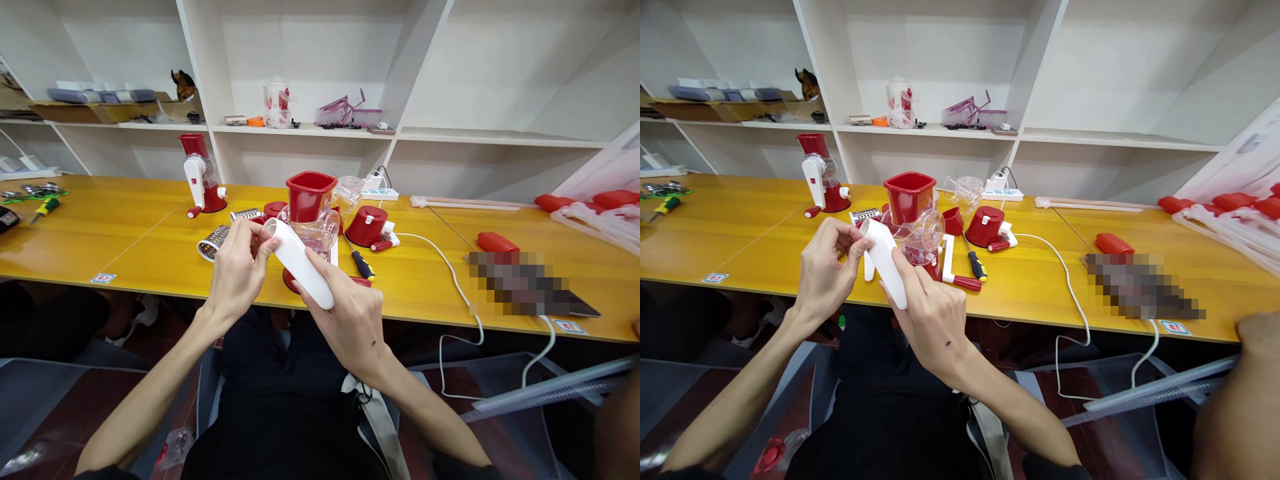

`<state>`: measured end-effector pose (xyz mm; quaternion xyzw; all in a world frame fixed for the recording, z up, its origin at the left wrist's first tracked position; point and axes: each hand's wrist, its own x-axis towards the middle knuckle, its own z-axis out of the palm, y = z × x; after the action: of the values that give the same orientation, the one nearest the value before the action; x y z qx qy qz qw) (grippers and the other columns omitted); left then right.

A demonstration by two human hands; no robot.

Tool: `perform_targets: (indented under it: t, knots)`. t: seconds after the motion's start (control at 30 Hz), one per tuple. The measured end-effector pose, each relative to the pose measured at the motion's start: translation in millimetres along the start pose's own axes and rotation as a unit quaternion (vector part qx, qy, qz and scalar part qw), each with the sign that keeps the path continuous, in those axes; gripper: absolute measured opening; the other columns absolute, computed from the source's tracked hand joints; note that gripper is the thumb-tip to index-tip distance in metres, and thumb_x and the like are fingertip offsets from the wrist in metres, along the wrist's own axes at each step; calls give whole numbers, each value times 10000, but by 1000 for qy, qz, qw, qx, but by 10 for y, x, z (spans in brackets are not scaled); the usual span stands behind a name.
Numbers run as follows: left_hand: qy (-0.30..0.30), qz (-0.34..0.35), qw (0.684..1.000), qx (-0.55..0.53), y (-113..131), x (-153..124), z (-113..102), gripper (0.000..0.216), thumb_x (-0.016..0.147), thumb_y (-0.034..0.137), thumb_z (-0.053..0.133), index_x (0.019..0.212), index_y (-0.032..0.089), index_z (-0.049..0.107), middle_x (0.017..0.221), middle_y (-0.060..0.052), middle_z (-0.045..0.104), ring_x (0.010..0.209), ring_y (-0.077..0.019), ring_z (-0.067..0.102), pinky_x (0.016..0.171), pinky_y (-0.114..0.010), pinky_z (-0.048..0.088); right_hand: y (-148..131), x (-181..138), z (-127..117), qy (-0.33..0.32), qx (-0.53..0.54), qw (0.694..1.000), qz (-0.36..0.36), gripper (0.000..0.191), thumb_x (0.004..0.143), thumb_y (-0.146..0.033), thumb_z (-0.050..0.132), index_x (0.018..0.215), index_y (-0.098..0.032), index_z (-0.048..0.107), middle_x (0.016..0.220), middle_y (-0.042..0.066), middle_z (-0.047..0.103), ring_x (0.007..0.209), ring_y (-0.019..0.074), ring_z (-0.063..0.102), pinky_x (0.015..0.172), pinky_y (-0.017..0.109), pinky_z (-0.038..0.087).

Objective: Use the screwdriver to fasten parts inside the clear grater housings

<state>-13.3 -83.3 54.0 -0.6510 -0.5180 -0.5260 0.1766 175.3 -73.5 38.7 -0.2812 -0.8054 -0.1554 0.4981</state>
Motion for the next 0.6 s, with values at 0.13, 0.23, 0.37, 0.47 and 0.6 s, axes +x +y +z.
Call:
perform_targets:
  t: [0.13, 0.23, 0.37, 0.47, 0.6]
  knots:
    - [-11, -6, 1000, 14, 20, -49, -39, 162, 1014, 266, 600, 881, 204, 532, 848, -8, 606, 701, -130, 567, 658, -255, 491, -47, -18, -10, -12, 14, 1000, 3, 393, 931, -262, 661, 1283, -86, 661, 1019, 49, 782, 730, 52, 705, 589, 190, 456]
    - [-11, -9, 1000, 17, 22, -65, -38, 158, 1021, 266, 589, 887, 203, 533, 853, -12, 607, 711, -132, 574, 667, -256, 501, -62, -23, -23, -17, 32, 999, 14, 391, 925, -236, 664, 1288, -91, 663, 1018, 55, 782, 750, 58, 711, 599, 184, 454]
    - [-2, 9, 1000, 14, 48, 5, -101, 163, 1034, 297, 575, 902, 207, 543, 862, -13, 607, 720, -131, 584, 687, -263, 519, -7, 13, -33, -14, 106, 994, 34, 401, 930, -261, 660, 1311, -136, 647, 1066, 46, 777, 827, 61, 720, 698, 153, 516]
    - [48, 2, 999, -17, 108, 76, -141, 184, 1005, 392, 633, 980, 219, 574, 929, -25, 627, 759, -136, 603, 725, -272, 546, 58, 59, -6, 1, 185, 980, 67, 400, 951, -313, 630, 1316, -153, 602, 1187, 61, 739, 969, 71, 717, 796, 159, 565]
    - [107, -71, 981, -147, 182, 93, -75, 476, 963, 664, 575, 1199, 252, 549, 1229, -111, 647, 1007, -197, 664, 813, -320, 601, 50, 54, 128, -12, 268, 959, 95, 416, 1031, -274, 437, 1426, -142, 444, 1203, 118, 692, 1028, 98, 697, 815, 210, 583]
